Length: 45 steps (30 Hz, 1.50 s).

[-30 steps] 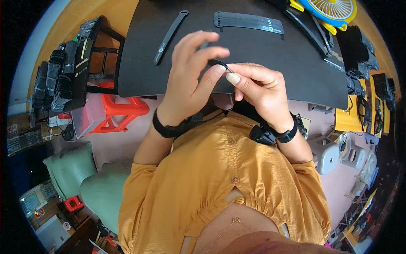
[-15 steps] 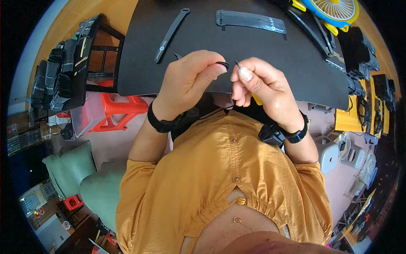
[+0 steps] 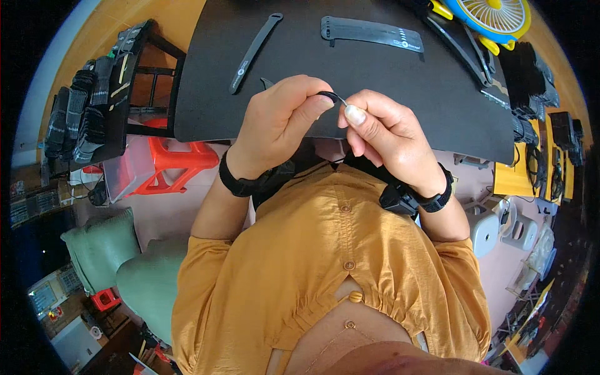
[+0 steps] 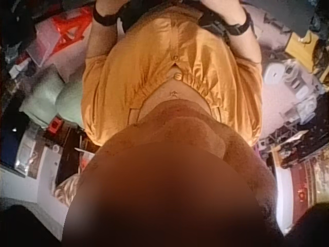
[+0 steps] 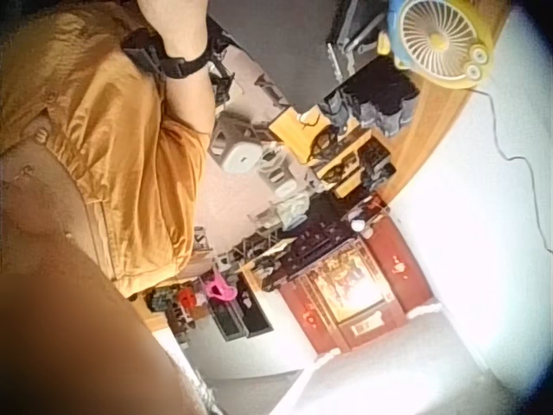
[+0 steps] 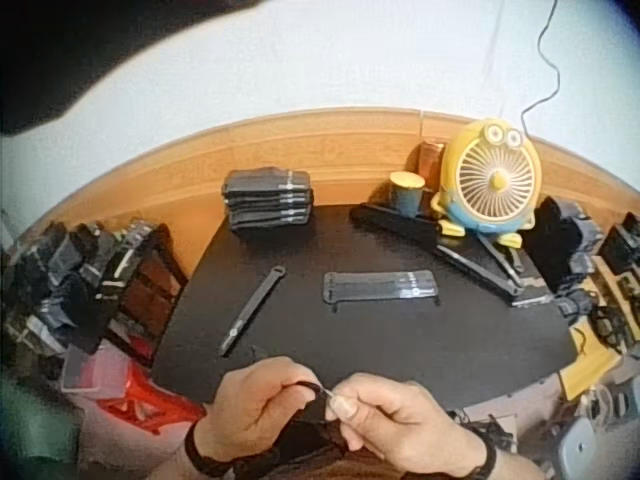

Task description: Replacing or repairing a component on a black watch strap using a precision tool.

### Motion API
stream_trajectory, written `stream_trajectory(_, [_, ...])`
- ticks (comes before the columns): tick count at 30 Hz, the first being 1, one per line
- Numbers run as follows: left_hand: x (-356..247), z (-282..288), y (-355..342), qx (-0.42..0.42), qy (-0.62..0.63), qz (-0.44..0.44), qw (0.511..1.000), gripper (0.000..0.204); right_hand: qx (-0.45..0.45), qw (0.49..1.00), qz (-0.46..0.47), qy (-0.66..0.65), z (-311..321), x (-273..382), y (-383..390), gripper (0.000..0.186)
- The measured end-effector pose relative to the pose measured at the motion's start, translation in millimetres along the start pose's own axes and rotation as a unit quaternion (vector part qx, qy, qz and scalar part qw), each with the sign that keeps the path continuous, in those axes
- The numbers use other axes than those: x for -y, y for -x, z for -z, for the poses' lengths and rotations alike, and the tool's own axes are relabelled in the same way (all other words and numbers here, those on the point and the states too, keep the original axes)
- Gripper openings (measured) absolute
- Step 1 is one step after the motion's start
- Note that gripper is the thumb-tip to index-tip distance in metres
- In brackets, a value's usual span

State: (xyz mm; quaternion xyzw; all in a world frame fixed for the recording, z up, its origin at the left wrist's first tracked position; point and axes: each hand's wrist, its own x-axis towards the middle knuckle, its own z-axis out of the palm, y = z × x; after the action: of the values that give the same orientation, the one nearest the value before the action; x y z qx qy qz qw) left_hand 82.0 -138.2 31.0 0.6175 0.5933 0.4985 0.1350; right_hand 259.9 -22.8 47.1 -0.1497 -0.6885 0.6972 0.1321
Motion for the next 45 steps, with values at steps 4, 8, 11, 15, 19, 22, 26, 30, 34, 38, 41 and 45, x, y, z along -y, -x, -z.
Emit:
stream_trajectory(4, [2,3,-1,0.014,-0.017,-0.022,1.0,0.012,0.026,0.999,-0.018,-0.005,6,3,0,0.022])
stream_trajectory(8, [-1,11,-4,0.059,-0.045,-0.025,0.997,0.011,0.055,0.998,-0.036,-0.008,6,3,1,0.021])
stream_trajectory(11, [-1,12,-6,0.055,-0.048,-0.07,0.995,0.011,-0.001,0.996,0.027,0.086,-1,-3,2,0.019])
stream_trajectory(15, [-6,13,-8,0.073,-0.054,-0.064,0.994,0.011,0.064,0.998,-0.02,-0.018,8,1,0,0.016])
stream_trajectory(19, [-4,12,-7,0.079,-0.037,-0.05,0.995,0.011,0.068,0.997,-0.018,-0.019,10,-2,0,0.015])
stream_trajectory(22, [-2,12,-9,0.074,-0.05,-0.068,0.994,0.011,0.016,0.998,0.012,0.056,4,-3,1,0.016])
stream_trajectory(26, [-3,13,-9,0.082,-0.054,-0.063,0.993,0.011,-0.003,0.985,0.065,0.162,3,2,1,0.017])
stream_trajectory(30, [-3,14,-9,0.09,-0.053,-0.057,0.993,0.011,0.096,0.992,-0.053,-0.069,12,-2,-4,0.016])
stream_trajectory(34, [-3,14,-11,0.098,-0.05,-0.054,0.992,0.011,0.11,0.985,-0.092,-0.098,11,-4,-3,0.016])
stream_trajectory(38, [4,10,-7,0.075,-0.042,-0.054,0.995,0.012,-0.008,0.983,0.088,0.163,-2,-11,-5,0.009])
stream_trajectory(41, [3,6,-5,0.057,0.009,0.017,0.998,0.013,-0.075,0.915,0.193,0.345,-4,-13,-5,0.007])
stream_trajectory(45, [5,-2,0,0.043,0.123,0.105,0.986,0.014,-0.146,0.826,0.256,0.481,-7,-14,-7,0.015])
